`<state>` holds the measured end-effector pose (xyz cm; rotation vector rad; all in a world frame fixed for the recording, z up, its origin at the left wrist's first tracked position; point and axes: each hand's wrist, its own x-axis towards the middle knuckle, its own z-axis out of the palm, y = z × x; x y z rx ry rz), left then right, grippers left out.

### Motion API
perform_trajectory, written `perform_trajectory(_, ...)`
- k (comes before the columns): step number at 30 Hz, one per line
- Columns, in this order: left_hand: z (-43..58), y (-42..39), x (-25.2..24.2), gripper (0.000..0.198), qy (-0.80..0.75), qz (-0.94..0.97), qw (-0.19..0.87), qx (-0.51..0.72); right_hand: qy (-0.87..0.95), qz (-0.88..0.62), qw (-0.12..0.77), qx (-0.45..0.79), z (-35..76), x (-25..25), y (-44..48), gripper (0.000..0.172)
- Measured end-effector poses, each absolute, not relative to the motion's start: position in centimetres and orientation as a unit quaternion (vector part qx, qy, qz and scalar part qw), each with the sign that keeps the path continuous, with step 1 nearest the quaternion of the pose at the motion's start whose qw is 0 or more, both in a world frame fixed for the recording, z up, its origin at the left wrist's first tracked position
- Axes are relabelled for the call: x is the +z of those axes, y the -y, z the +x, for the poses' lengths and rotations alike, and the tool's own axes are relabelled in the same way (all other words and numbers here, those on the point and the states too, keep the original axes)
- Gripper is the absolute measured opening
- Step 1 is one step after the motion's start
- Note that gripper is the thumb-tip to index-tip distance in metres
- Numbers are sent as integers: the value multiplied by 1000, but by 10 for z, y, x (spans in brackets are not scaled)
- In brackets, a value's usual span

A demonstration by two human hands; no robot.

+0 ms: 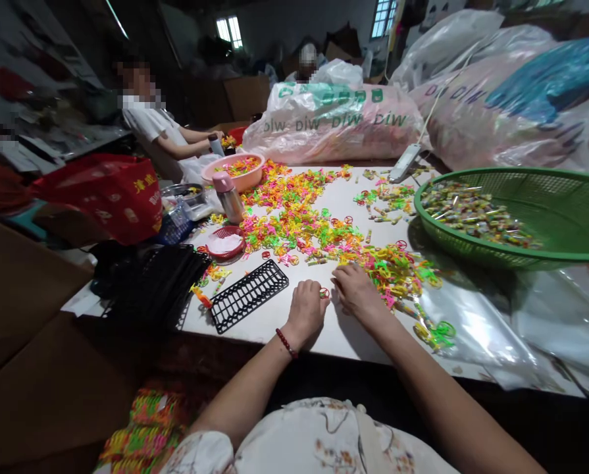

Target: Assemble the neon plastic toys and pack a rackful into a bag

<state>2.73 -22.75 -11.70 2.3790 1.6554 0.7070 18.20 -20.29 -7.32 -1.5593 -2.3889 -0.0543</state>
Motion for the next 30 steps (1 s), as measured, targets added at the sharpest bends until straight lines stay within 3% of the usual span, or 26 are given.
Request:
perform_trajectory(2,22,231,-117,7,-567,788,76,226,838,-537,96,-21,163,-77,179,24)
perform_trajectory(6,12,236,-121,9,-554,795,107,222,829,-552,84,-32,142,-89,144,23)
perform_trajectory(12,-1,236,-117,18,-552,750,161,328,806,-585,67,-60,145,-104,127,27)
perform_trajectory(18,-58,200,-92,32,-638,638,53,428,798,-595,56,-73,152,-108,122,26)
perform_trajectory(24,-103,173,-87,38,-721,583,12,374,802,-590,70,-62,147,-105,130,20)
perform_trajectory(30,-104,172,-94,30,-757,557,29,342,756,-617,191,103,148,-103,149,15)
